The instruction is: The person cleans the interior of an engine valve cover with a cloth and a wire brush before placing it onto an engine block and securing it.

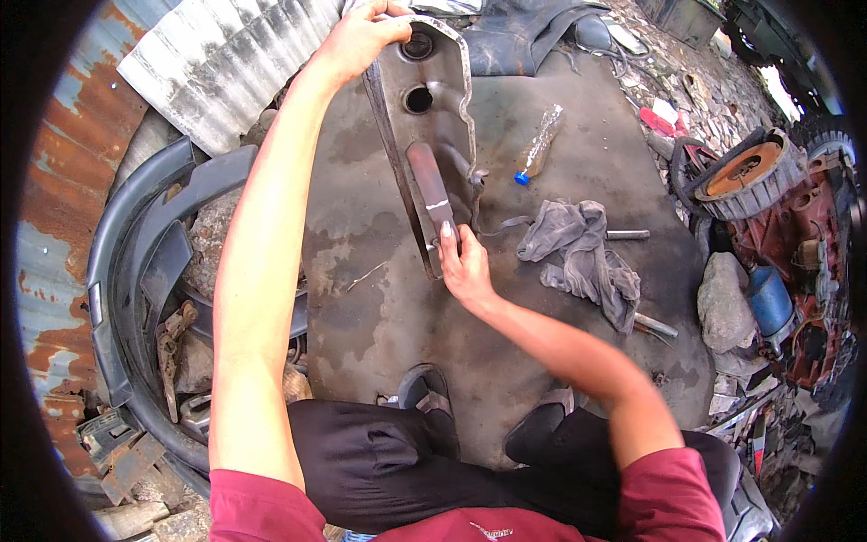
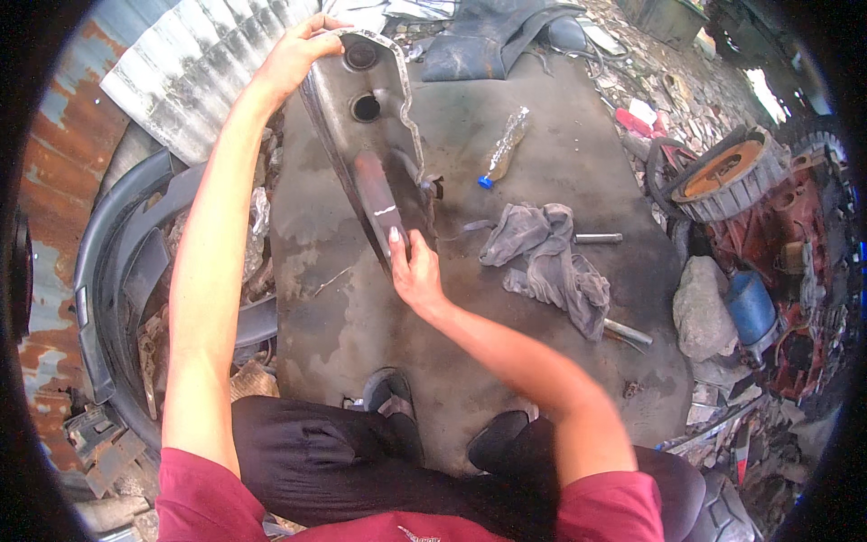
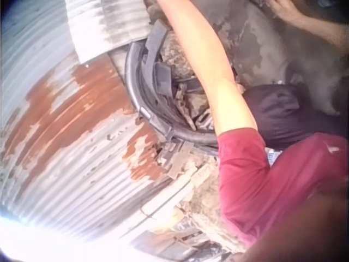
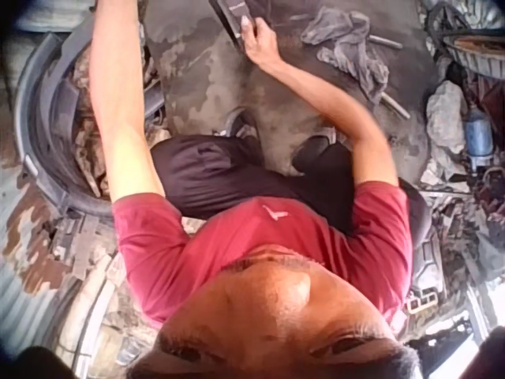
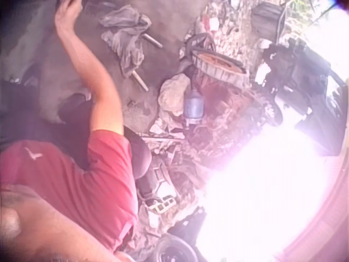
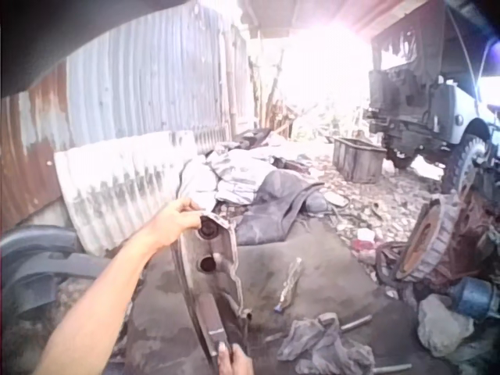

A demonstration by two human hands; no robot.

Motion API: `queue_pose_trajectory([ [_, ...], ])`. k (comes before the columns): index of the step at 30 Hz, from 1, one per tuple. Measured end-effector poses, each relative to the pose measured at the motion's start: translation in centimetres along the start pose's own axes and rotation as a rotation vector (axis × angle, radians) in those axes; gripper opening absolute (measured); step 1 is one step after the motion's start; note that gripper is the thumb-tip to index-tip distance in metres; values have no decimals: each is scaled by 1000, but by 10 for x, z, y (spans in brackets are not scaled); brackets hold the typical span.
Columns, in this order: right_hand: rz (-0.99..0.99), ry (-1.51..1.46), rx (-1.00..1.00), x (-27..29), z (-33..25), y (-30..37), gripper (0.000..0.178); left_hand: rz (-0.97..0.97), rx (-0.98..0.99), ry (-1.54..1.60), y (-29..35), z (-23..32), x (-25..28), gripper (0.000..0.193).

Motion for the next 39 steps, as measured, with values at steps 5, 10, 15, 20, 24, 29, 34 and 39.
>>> queue_pose_trajectory([
  [5, 200, 76, 78, -12, -7, -24, 43, -38, -34, 20, 0, 1, -5, 33],
  [10, 200, 110, 140, -17, -7, -27, 39, -14, -39, 7, 9, 10, -2, 33],
  [15, 253, 151, 147, -21, 7, -19, 39, -19, -58, -9, 9, 1, -5, 32],
  [20, 234, 146, 100, -23, -26, -28, 41, -14, -58, -25, 9, 15, -1, 30],
  [24, 246, 151, 98, -19, -9, -5, 45, 47, 33, 178, 7, 3, -14, 18],
  [29, 218, 167, 55, -19, -24, -21, 42, -15, -61, -15, 7, 11, -5, 31],
  [34, 239, 163, 88, -12, -3, -12, 43, -8, -53, -40, 10, 23, -12, 32],
  [39, 264, 130, 83, -25, -22, -27, 39, -16, -37, -31, 6, 18, -11, 32],
])
Point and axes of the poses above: each hand's wrist, its own y-axis away from the middle knuckle, its own x-axis out of the back of the hand, z = x × y, the point moved 1 cm from there along -y, towards the middle knuckle
